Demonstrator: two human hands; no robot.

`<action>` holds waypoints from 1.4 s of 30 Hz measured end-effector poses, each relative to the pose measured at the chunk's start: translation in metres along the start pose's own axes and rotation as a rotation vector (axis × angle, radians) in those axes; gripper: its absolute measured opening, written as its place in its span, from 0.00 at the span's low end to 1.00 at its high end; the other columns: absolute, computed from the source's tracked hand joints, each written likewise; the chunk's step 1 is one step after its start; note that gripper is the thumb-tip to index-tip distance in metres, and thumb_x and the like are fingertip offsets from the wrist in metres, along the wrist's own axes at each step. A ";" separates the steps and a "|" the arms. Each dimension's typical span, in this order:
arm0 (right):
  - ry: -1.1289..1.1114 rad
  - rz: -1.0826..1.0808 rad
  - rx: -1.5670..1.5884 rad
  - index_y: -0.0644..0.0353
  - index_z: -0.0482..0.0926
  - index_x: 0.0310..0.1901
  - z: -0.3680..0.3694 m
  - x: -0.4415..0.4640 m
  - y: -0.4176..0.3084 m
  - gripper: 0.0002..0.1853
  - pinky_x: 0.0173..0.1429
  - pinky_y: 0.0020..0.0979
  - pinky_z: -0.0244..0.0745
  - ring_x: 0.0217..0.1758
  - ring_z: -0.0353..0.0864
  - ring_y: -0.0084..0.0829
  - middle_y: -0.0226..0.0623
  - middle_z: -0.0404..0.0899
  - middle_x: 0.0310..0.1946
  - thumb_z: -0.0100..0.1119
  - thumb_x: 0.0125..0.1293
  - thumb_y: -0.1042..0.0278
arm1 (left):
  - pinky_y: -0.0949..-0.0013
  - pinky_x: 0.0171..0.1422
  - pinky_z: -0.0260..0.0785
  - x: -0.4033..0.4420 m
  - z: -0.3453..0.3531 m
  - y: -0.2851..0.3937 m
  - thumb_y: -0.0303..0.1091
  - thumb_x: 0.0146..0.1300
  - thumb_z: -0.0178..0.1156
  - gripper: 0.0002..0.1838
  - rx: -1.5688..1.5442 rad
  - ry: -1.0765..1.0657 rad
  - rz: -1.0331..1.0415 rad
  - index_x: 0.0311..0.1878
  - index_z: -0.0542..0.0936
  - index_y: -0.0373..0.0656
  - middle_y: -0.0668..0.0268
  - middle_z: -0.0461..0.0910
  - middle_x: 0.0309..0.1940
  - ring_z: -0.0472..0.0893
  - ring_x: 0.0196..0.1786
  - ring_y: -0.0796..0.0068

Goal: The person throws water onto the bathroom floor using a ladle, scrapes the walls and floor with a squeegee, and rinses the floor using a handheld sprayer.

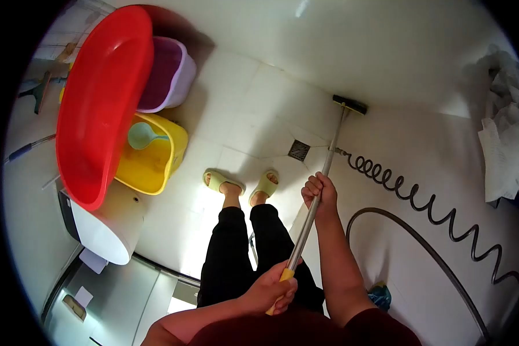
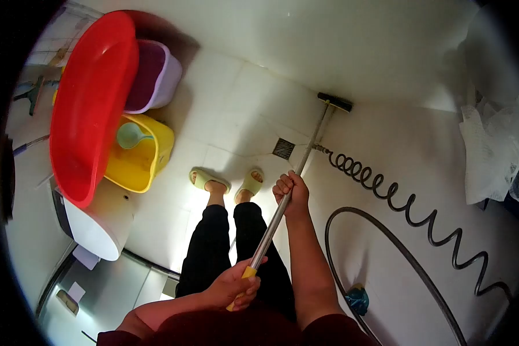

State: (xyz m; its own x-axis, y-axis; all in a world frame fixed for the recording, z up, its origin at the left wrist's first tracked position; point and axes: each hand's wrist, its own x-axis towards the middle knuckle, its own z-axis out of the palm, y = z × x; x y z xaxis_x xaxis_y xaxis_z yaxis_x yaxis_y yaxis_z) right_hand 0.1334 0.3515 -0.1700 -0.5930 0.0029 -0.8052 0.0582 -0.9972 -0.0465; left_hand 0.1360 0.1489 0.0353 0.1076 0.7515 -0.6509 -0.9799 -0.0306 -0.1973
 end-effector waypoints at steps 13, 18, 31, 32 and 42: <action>-0.160 0.103 -0.722 0.57 0.58 0.50 0.127 0.102 0.205 0.18 0.16 0.28 0.62 0.15 0.64 0.26 0.37 0.66 0.25 0.44 0.57 0.73 | 0.82 0.09 0.52 -0.052 -0.063 0.063 0.34 0.62 0.45 0.23 0.048 0.518 0.544 0.61 0.55 0.47 0.70 0.61 0.17 0.59 0.10 0.84; 0.025 0.069 -0.878 0.53 0.58 0.54 0.105 0.120 0.172 0.21 0.15 0.24 0.59 0.14 0.61 0.23 0.31 0.64 0.21 0.44 0.58 0.72 | 0.72 0.17 0.62 -0.003 -0.074 0.064 0.27 0.59 0.45 0.23 0.145 0.439 0.288 0.57 0.52 0.52 0.65 0.62 0.21 0.64 0.14 0.76; 0.342 -0.036 -1.088 0.38 0.49 0.64 0.005 -0.006 0.076 0.29 0.13 0.20 0.57 0.11 0.56 0.17 0.28 0.61 0.19 0.42 0.63 0.68 | 0.72 0.21 0.62 0.036 -0.045 -0.049 0.28 0.63 0.41 0.17 0.323 0.248 -0.019 0.53 0.51 0.51 0.67 0.62 0.21 0.63 0.16 0.79; 0.383 -0.045 -1.073 0.38 0.49 0.64 0.001 -0.009 0.075 0.29 0.12 0.20 0.57 0.11 0.56 0.17 0.28 0.61 0.19 0.42 0.63 0.68 | 0.72 0.20 0.62 0.035 -0.049 -0.051 0.29 0.63 0.41 0.16 0.325 0.239 -0.032 0.52 0.52 0.51 0.68 0.61 0.21 0.62 0.16 0.80; 0.522 -0.135 -1.094 0.45 0.61 0.52 -0.029 -0.020 0.040 0.16 0.11 0.22 0.57 0.11 0.58 0.18 0.27 0.61 0.16 0.39 0.63 0.69 | 0.74 0.16 0.60 0.050 -0.062 -0.058 0.32 0.63 0.44 0.17 0.270 0.099 -0.029 0.53 0.54 0.48 0.69 0.61 0.19 0.61 0.14 0.80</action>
State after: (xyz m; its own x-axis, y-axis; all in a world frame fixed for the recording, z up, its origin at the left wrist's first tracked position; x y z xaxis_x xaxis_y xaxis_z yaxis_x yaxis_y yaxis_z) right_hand 0.1711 0.3138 -0.1725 -0.2676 0.3824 -0.8844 0.8159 -0.3982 -0.4191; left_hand 0.2087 0.1474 -0.0307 0.1386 0.6811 -0.7190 -0.9841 0.1761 -0.0229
